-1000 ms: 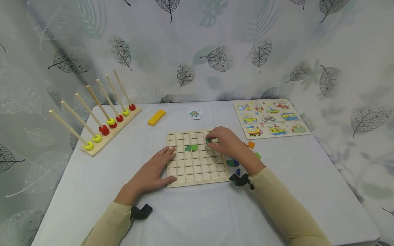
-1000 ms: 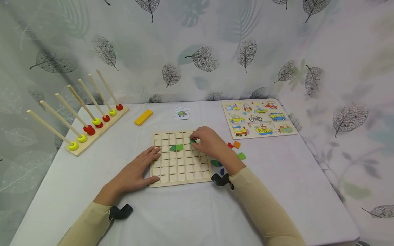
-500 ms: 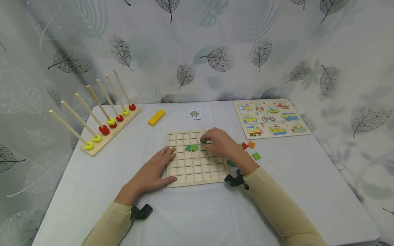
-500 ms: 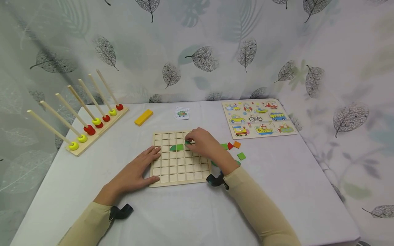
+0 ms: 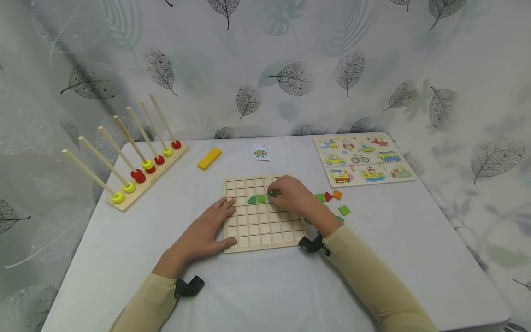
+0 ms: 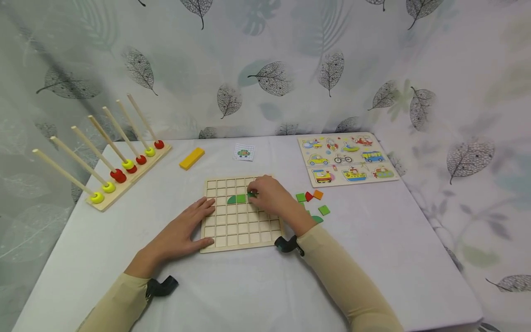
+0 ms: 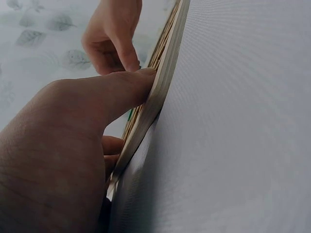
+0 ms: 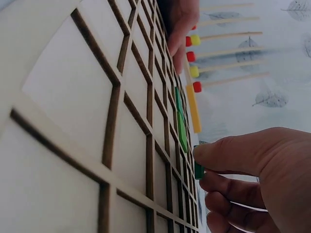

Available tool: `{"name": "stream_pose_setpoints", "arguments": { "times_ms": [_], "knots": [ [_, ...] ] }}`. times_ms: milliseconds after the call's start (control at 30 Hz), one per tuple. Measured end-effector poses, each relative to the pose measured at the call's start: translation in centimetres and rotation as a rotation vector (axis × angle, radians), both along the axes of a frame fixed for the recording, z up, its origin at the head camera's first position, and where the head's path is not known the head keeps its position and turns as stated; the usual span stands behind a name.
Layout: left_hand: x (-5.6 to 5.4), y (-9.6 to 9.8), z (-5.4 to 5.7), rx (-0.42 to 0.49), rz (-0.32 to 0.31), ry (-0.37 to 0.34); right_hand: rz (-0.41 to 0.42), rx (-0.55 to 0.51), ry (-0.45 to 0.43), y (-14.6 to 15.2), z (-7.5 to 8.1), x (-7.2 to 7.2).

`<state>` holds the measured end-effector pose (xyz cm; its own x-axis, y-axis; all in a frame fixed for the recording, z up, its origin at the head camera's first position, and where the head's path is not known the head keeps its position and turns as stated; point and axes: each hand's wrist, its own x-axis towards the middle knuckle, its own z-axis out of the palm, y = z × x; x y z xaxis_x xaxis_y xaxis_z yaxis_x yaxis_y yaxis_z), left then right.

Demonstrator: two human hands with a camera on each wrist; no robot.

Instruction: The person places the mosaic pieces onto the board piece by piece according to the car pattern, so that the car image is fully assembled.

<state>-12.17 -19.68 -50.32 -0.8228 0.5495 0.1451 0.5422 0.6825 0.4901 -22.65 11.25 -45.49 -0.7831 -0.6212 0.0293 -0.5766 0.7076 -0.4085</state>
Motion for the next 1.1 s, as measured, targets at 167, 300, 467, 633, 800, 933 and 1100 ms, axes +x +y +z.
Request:
{"name": "stream_pose_setpoints", "arguments": {
  "times_ms": [167,300,467,633,800,933,1100],
  "knots": [
    [-0.04,0.00,-0.09,0.002,-0.008,0.013,0.003,0.023,0.003,-0.11,-0.25,-0.07],
    [-0.06,0.02,-0.14,0.004,-0.010,0.016,-0.005,0.035,-0.002,-0.16,-0.30,0.02],
    [-0.06,0.06,-0.15,0.002,-0.008,0.012,-0.011,0.032,-0.016,-0.26,-0.35,0.04],
    [-0.05,0.01,-0.12,-0.001,-0.003,-0.003,-0.012,0.020,-0.033,-0.37,-0.47,0.10],
    [-0.06,-0.11,-0.28,0.001,-0.001,-0.016,-0.012,0.017,-0.035,-0.40,-0.54,0.13],
    [-0.07,-0.11,-0.32,-0.001,0.000,-0.011,-0.015,0.016,-0.044,-0.40,-0.48,0.15],
    [-0.11,-0.08,-0.33,-0.007,0.003,-0.018,-0.016,0.006,-0.045,-0.35,-0.33,0.18]
  ]
}}
